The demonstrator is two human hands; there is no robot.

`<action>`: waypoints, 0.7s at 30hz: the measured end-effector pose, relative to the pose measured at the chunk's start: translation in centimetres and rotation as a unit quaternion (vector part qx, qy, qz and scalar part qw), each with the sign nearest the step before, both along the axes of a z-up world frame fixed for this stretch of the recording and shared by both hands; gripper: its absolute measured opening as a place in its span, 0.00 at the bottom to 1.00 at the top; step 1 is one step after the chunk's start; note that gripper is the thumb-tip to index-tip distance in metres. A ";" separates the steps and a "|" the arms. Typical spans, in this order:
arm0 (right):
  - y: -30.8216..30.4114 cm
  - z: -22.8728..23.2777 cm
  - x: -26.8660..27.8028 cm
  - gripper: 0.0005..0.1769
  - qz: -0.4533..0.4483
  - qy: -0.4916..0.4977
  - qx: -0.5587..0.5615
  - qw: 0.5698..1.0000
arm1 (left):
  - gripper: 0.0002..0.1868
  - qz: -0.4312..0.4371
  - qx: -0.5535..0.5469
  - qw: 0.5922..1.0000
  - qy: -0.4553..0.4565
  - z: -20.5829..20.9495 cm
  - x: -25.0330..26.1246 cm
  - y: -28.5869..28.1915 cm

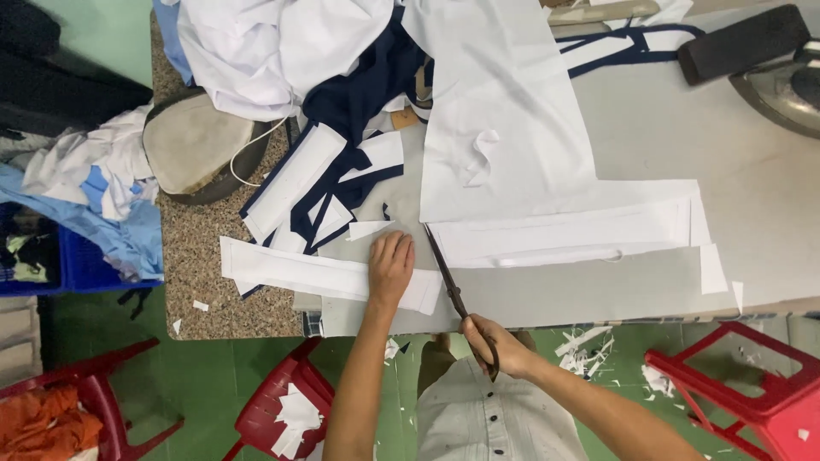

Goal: The person cuts a large piece of white fabric into strips using shears on a work table. They repeatedly cut along the length of the fabric, separating long strips and occasionally adjusting the material's position.

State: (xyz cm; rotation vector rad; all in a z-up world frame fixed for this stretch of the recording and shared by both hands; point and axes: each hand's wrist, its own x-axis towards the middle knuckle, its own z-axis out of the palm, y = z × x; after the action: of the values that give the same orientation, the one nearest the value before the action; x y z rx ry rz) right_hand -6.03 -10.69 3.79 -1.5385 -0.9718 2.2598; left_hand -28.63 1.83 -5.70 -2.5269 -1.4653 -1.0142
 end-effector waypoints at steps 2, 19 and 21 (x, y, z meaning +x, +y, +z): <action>0.8 0.5 1.5 0.31 0.019 0.023 -0.008 1.000 | 0.05 0.010 -0.006 1.000 0.027 -0.3 0.2 -0.3; 13.6 -0.7 23.8 0.38 0.071 -0.433 0.280 0.854 | 0.13 0.394 -0.384 0.832 -0.066 -0.9 11.3 -2.0; 15.0 -2.5 24.5 0.35 0.109 -0.495 0.355 0.786 | 0.13 0.354 -0.412 0.820 -0.178 0.1 11.0 -2.3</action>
State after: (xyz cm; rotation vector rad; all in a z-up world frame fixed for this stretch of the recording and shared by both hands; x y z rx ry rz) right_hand 18.46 4.31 1.24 -2.2081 -2.0087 0.7452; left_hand -17.64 -0.46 -5.60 -1.7623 -3.1715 -0.8159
